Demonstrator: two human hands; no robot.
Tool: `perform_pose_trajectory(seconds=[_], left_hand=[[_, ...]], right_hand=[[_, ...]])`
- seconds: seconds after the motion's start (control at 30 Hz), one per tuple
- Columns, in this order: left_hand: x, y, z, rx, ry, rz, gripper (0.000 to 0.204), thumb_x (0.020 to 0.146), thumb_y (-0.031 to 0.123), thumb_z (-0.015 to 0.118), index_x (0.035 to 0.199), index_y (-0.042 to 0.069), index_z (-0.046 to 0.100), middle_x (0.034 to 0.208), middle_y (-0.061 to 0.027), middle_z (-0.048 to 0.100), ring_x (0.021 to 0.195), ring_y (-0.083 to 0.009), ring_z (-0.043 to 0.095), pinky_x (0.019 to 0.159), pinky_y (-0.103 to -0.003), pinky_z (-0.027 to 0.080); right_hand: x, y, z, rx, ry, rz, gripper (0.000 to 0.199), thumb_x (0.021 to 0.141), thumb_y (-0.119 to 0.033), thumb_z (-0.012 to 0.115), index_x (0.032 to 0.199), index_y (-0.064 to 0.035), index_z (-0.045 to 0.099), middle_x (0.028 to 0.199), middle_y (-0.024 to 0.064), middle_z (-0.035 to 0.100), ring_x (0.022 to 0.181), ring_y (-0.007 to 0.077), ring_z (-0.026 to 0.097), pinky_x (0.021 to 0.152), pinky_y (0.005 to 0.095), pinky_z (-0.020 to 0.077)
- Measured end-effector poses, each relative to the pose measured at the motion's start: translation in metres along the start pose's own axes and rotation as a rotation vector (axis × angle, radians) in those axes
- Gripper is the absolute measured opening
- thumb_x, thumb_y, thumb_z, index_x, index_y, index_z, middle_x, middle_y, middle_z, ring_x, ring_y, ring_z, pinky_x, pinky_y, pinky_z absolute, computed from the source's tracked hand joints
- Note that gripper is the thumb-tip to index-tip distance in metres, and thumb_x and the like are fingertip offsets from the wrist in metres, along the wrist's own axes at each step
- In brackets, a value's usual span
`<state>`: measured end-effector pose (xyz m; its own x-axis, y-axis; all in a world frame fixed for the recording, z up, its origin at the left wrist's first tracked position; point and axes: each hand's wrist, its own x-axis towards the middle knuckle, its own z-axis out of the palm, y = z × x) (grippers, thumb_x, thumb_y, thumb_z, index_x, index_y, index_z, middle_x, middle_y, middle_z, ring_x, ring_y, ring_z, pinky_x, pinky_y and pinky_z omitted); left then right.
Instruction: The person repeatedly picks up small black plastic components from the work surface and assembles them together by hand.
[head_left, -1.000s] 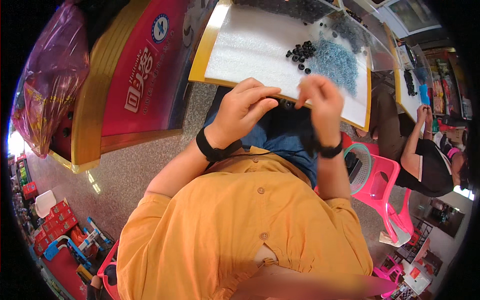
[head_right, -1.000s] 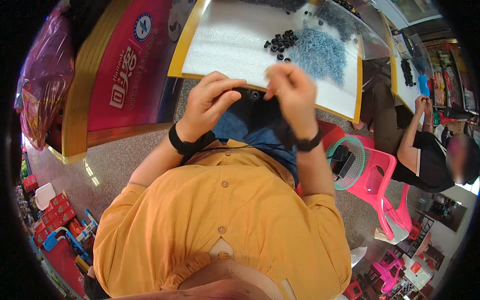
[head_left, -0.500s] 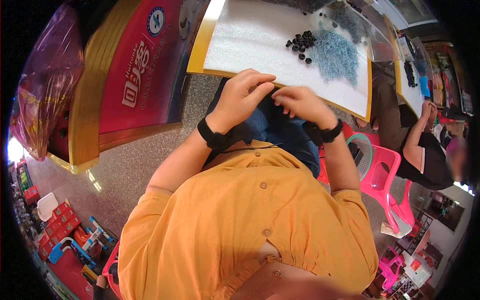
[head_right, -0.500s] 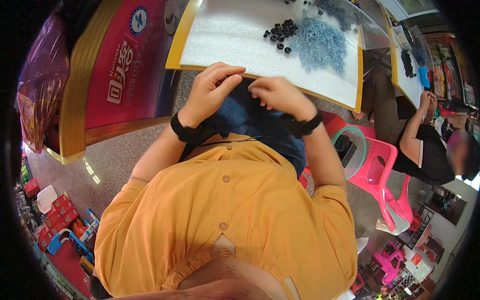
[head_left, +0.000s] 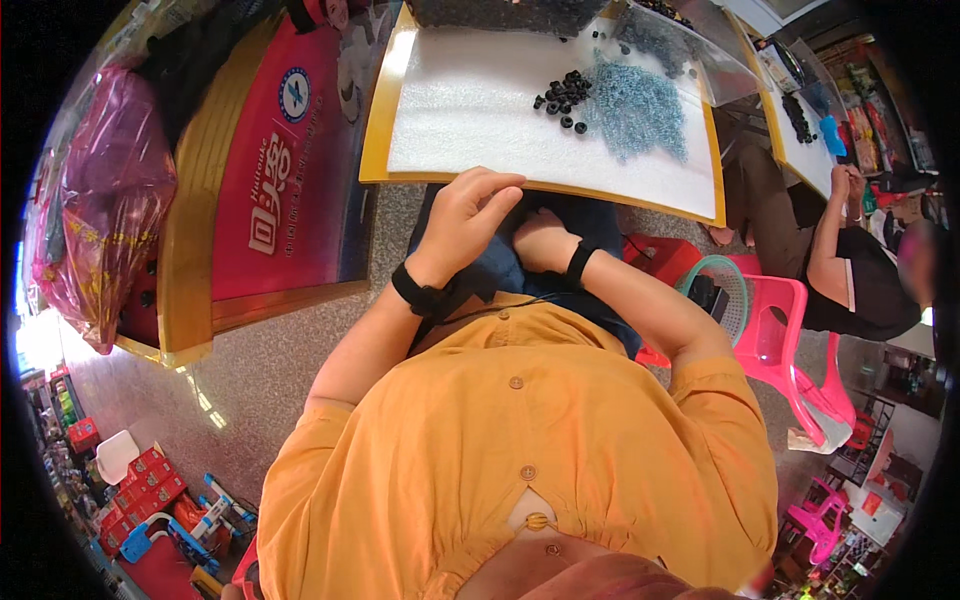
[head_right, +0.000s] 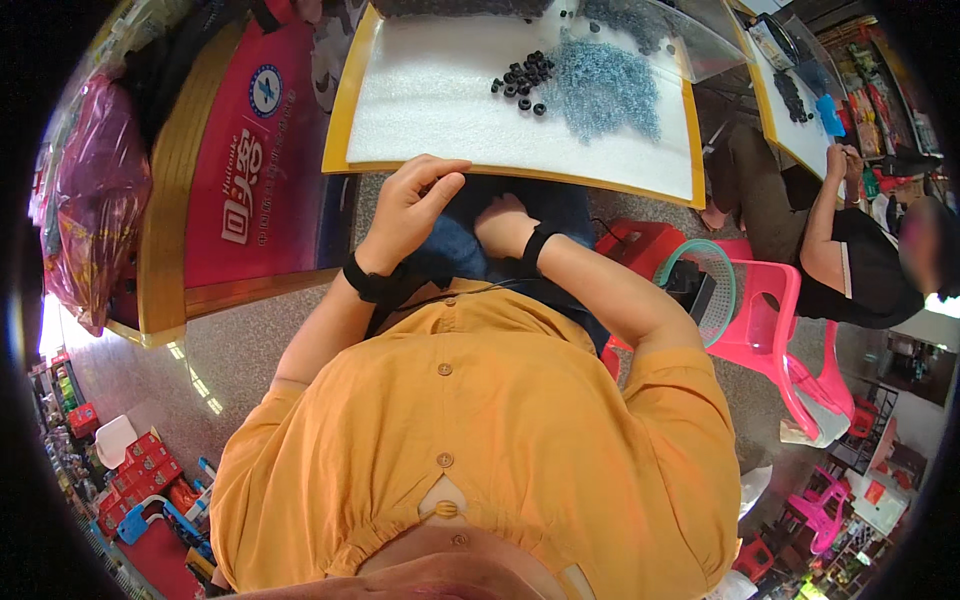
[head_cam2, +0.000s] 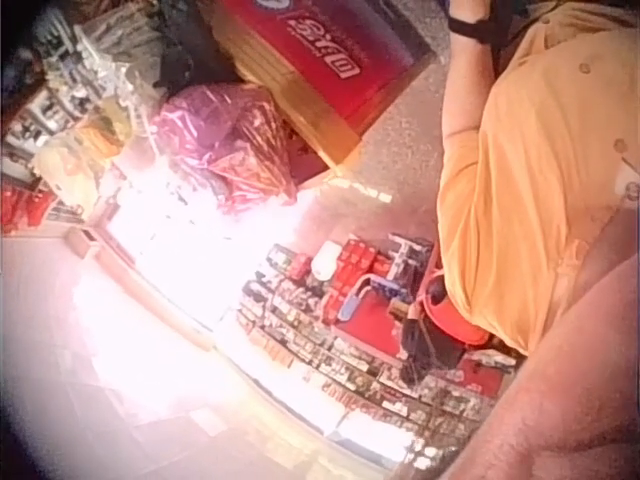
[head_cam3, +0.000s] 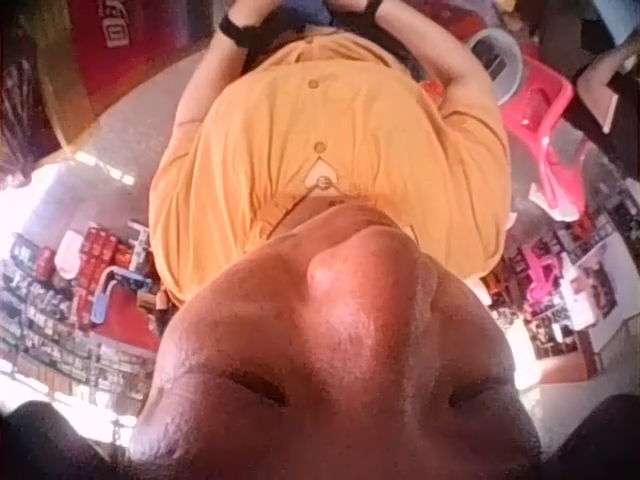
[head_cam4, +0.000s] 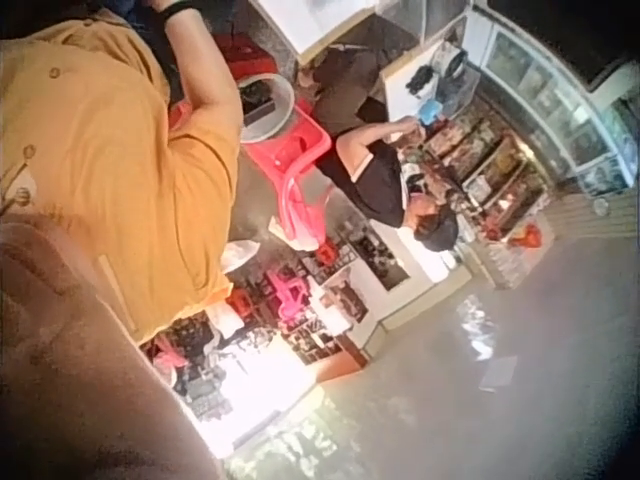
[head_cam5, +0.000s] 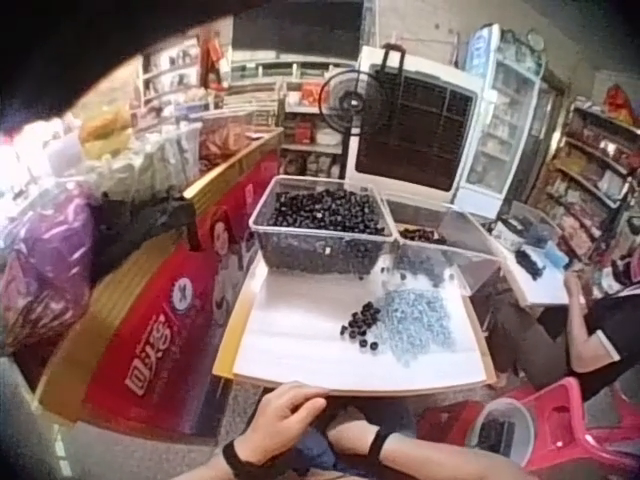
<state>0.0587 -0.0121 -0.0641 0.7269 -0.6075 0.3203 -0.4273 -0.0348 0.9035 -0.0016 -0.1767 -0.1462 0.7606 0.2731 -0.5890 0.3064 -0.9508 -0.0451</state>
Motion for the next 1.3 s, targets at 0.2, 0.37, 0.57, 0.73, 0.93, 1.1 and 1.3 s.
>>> perform_pose_trajectory(seconds=[0.2,0.37,0.57,0.73,0.93,1.1,1.3], left_hand=[[-0.003,-0.001,0.009,-0.028,-0.026,-0.007,0.02,0.093,0.014,0.063,0.108,0.003,0.071,0.091,-0.006,0.065,0.079,-0.0126,0.057,0.07,-0.025,0.045],[-0.005,0.005,0.009,0.011,-0.018,0.002,0.018,0.091,0.014,0.065,0.103,0.002,0.071,0.091,-0.0115,0.067,0.079,-0.0209,0.063,0.07,-0.029,0.049],[-0.002,0.004,0.006,0.0,-0.029,0.0,0.018,0.091,0.014,0.065,0.103,0.002,0.071,0.088,-0.011,0.067,0.077,-0.0198,0.062,0.069,-0.029,0.048],[-0.004,0.011,0.003,-0.028,-0.027,-0.002,0.017,0.091,0.013,0.065,0.103,0.002,0.071,0.088,-0.0107,0.066,0.077,-0.0196,0.061,0.069,-0.029,0.048],[0.006,0.038,-0.035,-0.184,0.128,-0.083,0.017,0.092,0.012,0.065,0.104,0.003,0.072,0.083,-0.0011,0.062,0.066,-0.0068,0.053,0.059,-0.022,0.042],[0.006,0.049,-0.059,-0.274,0.265,-0.021,0.02,0.097,0.01,0.059,0.11,-0.001,0.069,0.084,0.0006,0.061,0.059,-0.002,0.046,0.051,-0.017,0.035],[0.006,0.036,-0.046,-0.178,0.19,0.021,0.02,0.097,0.009,0.06,0.109,-0.002,0.069,0.083,0.0001,0.06,0.059,-0.0028,0.046,0.051,-0.018,0.034]], right_hand=[[0.016,-0.001,0.017,-0.052,-0.085,0.115,0.036,0.083,-0.027,0.059,0.113,-0.0108,0.072,0.125,0.0114,0.065,0.121,0.0249,0.057,0.101,0.0421,0.0398],[0.007,0.002,-0.012,0.014,-0.164,0.095,0.041,0.081,-0.031,0.058,0.114,-0.0101,0.071,0.123,0.0135,0.066,0.118,0.0233,0.06,0.098,0.039,0.0433],[0.001,-0.002,-0.005,-0.021,-0.069,0.091,0.041,0.081,-0.031,0.056,0.112,-0.0091,0.072,0.121,0.013,0.066,0.116,0.0236,0.061,0.096,0.0396,0.0443],[0.005,-0.008,0.006,-0.044,-0.015,0.125,0.038,0.083,-0.028,0.054,0.11,-0.0093,0.073,0.121,0.0112,0.067,0.116,0.0252,0.06,0.098,0.0416,0.0421],[0.0,-0.003,0.007,-0.146,-0.063,0.072,0.035,0.081,-0.024,0.054,0.106,-0.0112,0.075,0.116,0.0104,0.069,0.115,0.0267,0.06,0.097,0.0411,0.0428],[0.01,0.003,0.022,-0.109,0.003,0.077,0.031,0.079,-0.023,0.056,0.099,-0.0098,0.076,0.11,0.0139,0.07,0.107,0.0298,0.062,0.093,0.0406,0.0442],[-0.008,-0.022,0.028,-0.016,0.119,0.031,0.02,0.079,-0.015,0.06,0.089,-0.0069,0.075,0.101,0.0145,0.071,0.094,0.028,0.067,0.074,0.0403,0.0537]])
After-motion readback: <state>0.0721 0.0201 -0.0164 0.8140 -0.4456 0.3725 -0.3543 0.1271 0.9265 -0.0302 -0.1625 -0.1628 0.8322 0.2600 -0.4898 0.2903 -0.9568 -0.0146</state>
